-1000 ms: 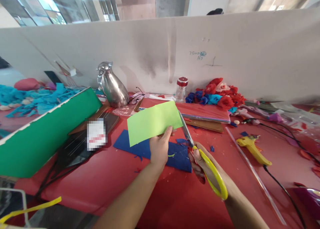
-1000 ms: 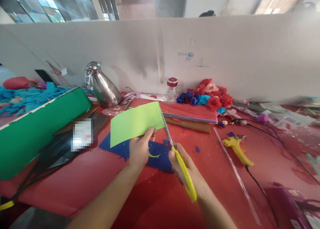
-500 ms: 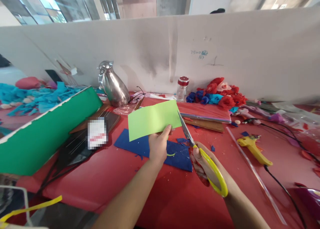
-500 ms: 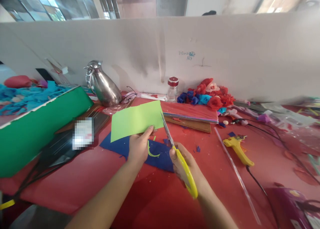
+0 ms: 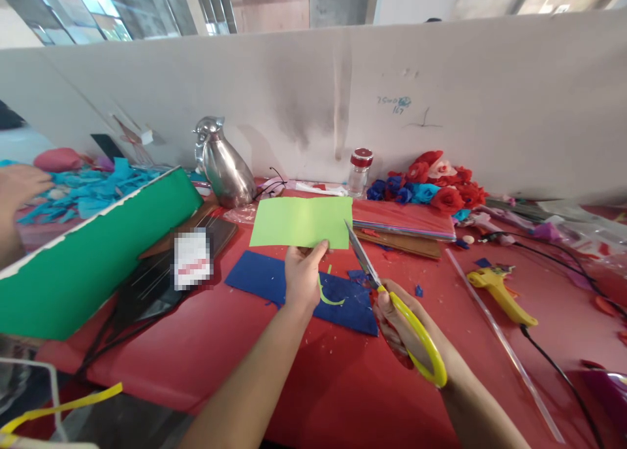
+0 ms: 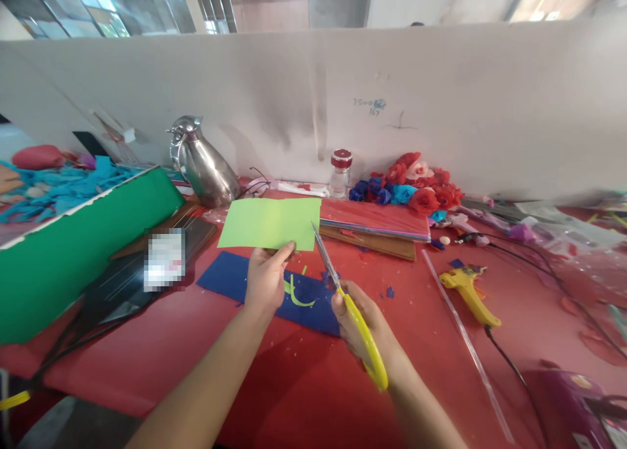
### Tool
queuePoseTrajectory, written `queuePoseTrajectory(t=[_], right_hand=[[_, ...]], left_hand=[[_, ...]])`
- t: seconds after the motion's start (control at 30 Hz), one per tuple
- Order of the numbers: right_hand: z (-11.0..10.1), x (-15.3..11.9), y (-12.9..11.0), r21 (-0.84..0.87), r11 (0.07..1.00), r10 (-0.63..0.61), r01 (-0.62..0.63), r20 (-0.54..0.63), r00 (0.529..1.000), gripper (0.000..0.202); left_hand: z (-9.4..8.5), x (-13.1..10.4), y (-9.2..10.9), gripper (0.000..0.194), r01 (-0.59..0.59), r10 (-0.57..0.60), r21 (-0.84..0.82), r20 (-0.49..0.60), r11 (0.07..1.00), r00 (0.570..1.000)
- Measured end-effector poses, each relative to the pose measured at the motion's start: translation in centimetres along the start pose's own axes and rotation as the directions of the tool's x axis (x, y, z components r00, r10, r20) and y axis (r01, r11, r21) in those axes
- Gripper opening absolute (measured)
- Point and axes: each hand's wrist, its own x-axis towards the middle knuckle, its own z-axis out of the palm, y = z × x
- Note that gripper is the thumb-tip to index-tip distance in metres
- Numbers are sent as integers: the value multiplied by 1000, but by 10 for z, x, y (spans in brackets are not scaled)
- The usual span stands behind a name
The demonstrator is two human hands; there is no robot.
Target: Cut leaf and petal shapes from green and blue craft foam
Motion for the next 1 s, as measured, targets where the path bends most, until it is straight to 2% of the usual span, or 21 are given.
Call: queuePoseTrajectory(t=[0.23, 0.43, 1.0], right_hand=[[-7, 2, 7, -41, 999, -13, 14, 28, 1000, 58], [-12, 5, 12, -7, 994, -111, 112, 67, 992, 53], [-10, 8, 15, 93, 992, -86, 83, 27, 996, 53]], left_hand=[[3, -9, -4, 17, 50, -54, 58, 61, 997, 997], [8, -19, -4, 15, 69, -78, 104, 87, 992, 993], [4, -14, -6, 18, 76, -89, 109, 117, 991, 989]])
